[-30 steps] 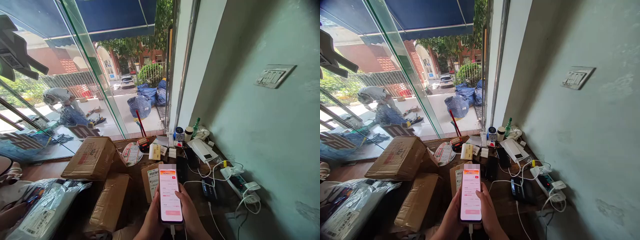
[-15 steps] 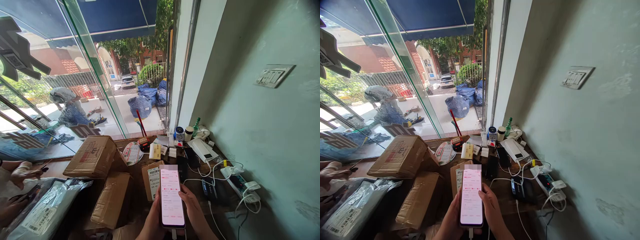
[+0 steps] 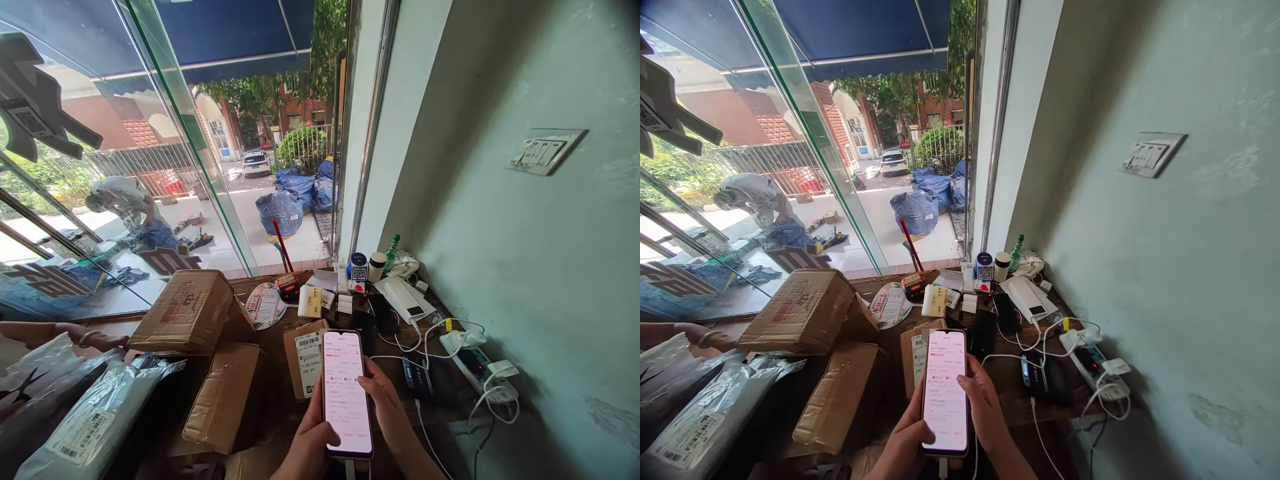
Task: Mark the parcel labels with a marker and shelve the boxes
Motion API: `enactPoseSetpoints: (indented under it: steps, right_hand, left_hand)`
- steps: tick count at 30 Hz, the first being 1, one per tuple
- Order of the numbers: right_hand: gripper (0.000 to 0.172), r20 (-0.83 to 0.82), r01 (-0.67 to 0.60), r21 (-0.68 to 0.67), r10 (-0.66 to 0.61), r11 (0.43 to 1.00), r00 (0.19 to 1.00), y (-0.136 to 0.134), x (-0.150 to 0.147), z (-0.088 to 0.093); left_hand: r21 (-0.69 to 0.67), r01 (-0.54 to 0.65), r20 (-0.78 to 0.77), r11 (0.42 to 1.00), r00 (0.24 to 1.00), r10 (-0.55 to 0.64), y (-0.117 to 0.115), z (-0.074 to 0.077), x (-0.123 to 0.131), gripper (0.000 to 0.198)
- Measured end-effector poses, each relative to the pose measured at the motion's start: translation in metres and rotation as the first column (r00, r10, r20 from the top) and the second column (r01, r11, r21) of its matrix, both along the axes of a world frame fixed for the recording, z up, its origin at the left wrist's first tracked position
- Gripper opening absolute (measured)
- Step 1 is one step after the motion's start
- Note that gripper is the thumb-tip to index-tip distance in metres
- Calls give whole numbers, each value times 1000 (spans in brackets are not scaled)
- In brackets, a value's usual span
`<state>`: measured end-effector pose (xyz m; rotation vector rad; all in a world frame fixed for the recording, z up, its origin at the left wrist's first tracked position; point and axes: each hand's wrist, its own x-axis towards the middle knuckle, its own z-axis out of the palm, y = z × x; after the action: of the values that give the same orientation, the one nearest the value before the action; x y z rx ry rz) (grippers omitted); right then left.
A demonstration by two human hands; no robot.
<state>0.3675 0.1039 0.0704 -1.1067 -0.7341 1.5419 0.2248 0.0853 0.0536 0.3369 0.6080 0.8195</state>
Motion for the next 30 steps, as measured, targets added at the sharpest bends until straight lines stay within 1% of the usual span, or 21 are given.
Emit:
enactPoseSetpoints:
  steps: [2, 3, 5, 7, 8, 10, 12, 14, 15, 17, 18, 19, 20, 21, 22, 23, 24, 25, 28, 30]
  right_hand:
    - [53, 43, 30, 19, -31, 999, 999, -2, 1, -5]
    - [56, 94, 54, 53, -59, 997, 994, -3, 2, -8]
    - [61, 267, 96, 199, -148, 975, 952, -7, 3, -12]
    - [61, 456, 80, 376, -260, 923, 851, -10, 3, -11]
    - [59, 525, 60, 439, -310, 897, 793, -12, 2, -9]
    - [57, 599, 44, 502, -384, 864, 702, -13, 1, -2]
    - [57, 634, 46, 510, -412, 859, 654, -12, -1, 6]
    - [57, 648, 42, 510, -416, 859, 638, -10, -3, 10]
    - [56, 631, 57, 519, -428, 853, 648, -10, -4, 10]
    - [58, 541, 138, 516, -446, 845, 713, -8, -4, 8]
    - [60, 482, 174, 475, -420, 863, 769, -8, -3, 5]
    - [61, 420, 182, 401, -357, 898, 834, -7, -2, 3]
    - [60, 356, 148, 303, -256, 941, 899, -7, 0, 0]
    - [59, 289, 79, 199, -135, 977, 948, -7, 1, -2]
    - [57, 225, -9, 113, -17, 994, 974, -7, 3, -4]
    - [56, 180, -90, 60, 78, 994, 981, -8, 5, -6]
    - [56, 164, -149, 41, 140, 988, 976, -8, 6, -7]
    - [58, 175, -182, 44, 172, 982, 969, -10, 7, -8]
    - [67, 229, -240, 98, 213, 966, 950, -13, 7, -11]
    - [67, 234, -259, 114, 228, 959, 945, -14, 7, -12]
  left_hand:
    - [19, 3, 20, 1000, 1000, -3, 1, 2, 0, 116]
    - [24, 3, 51, 1000, 999, -4, 1, 2, 0, 116]
    - [23, -7, 122, 1000, 993, 4, 2, 3, -1, 116]
    - [24, -9, 159, 1000, 987, 5, 3, 4, -1, 116]
    - [23, -1, 163, 1000, 987, -3, 3, 4, -2, 116]
    - [10, 5, 164, 1000, 986, -6, 3, 3, -2, 116]
    - [7, -12, 164, 1000, 986, 11, 2, 1, -2, 115]
    - [27, -18, 163, 999, 987, 13, 2, -2, -1, 114]
    - [36, -14, 165, 999, 986, 8, 1, -3, -1, 114]
    - [41, -6, 173, 999, 985, -1, 2, -5, -1, 113]
    - [42, -1, 177, 999, 984, -7, 2, -5, -2, 113]
    - [46, 7, 178, 999, 984, -15, 2, -6, -2, 112]
    - [51, 10, 180, 999, 983, -19, 2, -7, -3, 110]
    - [60, 3, 184, 998, 983, -14, 2, -8, -3, 108]
    - [69, -4, 189, 998, 982, -10, 2, -10, -4, 106]
    - [81, -9, 196, 997, 981, -7, 1, -12, -5, 104]
    - [94, -17, 206, 995, 979, -3, 1, -15, -5, 102]
    - [109, -24, 216, 994, 976, 0, 1, -18, -6, 99]
    - [142, -52, 245, 989, 969, 15, -1, -27, -6, 85]
    - [139, -81, 279, 987, 959, 39, -1, -30, -4, 79]
